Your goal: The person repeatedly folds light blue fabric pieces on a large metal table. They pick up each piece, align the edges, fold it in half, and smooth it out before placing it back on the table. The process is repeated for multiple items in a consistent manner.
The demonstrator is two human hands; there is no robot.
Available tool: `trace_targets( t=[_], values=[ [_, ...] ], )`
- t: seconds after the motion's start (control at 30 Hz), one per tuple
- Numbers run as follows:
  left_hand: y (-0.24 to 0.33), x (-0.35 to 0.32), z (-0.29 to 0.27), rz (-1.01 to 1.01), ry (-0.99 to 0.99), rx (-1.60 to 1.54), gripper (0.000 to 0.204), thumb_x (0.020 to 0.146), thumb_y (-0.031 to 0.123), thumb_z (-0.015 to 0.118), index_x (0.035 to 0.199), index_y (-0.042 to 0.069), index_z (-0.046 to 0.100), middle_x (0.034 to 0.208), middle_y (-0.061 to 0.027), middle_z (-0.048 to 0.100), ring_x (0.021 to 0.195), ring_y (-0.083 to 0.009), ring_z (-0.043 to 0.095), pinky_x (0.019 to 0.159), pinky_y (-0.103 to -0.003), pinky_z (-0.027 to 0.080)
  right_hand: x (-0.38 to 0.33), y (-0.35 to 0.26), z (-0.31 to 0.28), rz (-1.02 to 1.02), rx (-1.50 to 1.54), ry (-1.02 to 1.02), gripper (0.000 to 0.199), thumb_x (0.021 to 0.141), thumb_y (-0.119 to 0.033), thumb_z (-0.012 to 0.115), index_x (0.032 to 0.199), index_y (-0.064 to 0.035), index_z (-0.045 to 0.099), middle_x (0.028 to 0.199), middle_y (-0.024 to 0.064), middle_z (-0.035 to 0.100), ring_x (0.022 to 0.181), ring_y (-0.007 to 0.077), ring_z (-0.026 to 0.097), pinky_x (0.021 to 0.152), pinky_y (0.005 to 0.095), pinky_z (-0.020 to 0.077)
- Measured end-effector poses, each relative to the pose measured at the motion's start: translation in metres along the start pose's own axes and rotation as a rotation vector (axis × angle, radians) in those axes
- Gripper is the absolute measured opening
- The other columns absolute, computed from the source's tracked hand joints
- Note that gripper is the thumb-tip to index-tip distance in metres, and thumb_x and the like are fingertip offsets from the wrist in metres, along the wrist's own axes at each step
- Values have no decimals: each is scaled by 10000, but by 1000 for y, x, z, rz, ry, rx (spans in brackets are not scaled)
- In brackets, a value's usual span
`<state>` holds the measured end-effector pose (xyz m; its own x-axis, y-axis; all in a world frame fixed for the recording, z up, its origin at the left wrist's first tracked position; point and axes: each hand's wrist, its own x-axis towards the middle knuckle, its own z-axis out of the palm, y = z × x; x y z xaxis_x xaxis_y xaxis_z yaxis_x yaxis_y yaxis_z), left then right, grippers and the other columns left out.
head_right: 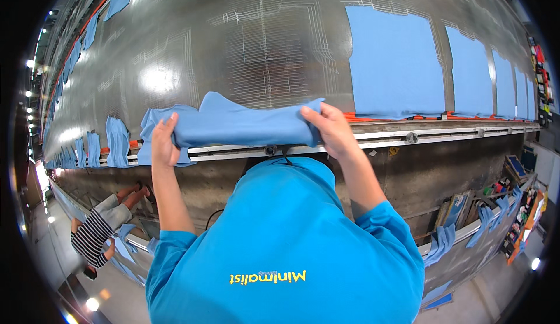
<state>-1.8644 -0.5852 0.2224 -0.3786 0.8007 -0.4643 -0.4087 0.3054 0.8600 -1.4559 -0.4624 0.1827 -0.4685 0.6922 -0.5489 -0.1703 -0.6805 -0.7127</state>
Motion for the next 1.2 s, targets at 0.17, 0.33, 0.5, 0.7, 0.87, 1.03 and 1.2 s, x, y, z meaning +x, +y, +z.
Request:
trace_targets(
  t=[0.17,0.33,0.5,0.7,0.87,1.03,1.2],
  values=[
    [-21,0,35,-132,-85,-107,221,1048,145,642,1201,-9,680,1128,-82,740,1021,-151,698,940,-323,553,-20,-52,-19,-81,15,174,276,1025,-219,706,1193,-2,676,1065,46,717,916,108,675,807,288,564],
    [-25,9,50,-208,-97,-38,246,1062,171,630,1226,-4,687,1142,-44,734,1055,-111,660,975,-292,506,-16,-55,-27,-23,9,210,262,1031,-207,696,1200,-7,679,1049,36,723,894,97,672,795,281,556],
    [-30,33,28,-92,-45,93,216,1050,194,666,1140,0,700,1052,-11,714,958,-75,618,890,-254,486,17,-40,-36,-35,-116,208,228,1028,-225,709,1119,-17,698,972,4,710,849,63,628,742,246,514],
    [-21,98,27,44,183,187,280,1014,262,737,1029,-14,695,897,20,655,797,-43,534,730,-217,438,78,-53,-21,-58,-172,262,239,1026,-227,719,1102,-3,690,962,0,692,840,58,605,726,247,505],
    [-8,178,40,179,276,302,306,1010,297,741,978,-6,712,794,60,584,692,-19,425,595,-213,328,151,-75,-19,-209,-224,333,204,1051,-185,680,1110,10,688,971,5,691,865,52,599,791,215,491],
    [-10,257,51,295,333,285,329,1006,323,741,954,-1,722,732,86,520,647,-12,371,565,-219,285,223,-89,-21,-306,-246,435,222,1049,-187,681,1135,17,693,958,-3,688,848,50,594,766,213,486],
    [-33,315,53,174,323,383,336,1009,334,734,924,10,705,692,97,443,617,-15,322,540,-239,251,281,-76,-45,-269,-344,506,214,1049,-203,686,1127,-6,709,963,-14,695,852,61,605,778,224,495]
  ],
)
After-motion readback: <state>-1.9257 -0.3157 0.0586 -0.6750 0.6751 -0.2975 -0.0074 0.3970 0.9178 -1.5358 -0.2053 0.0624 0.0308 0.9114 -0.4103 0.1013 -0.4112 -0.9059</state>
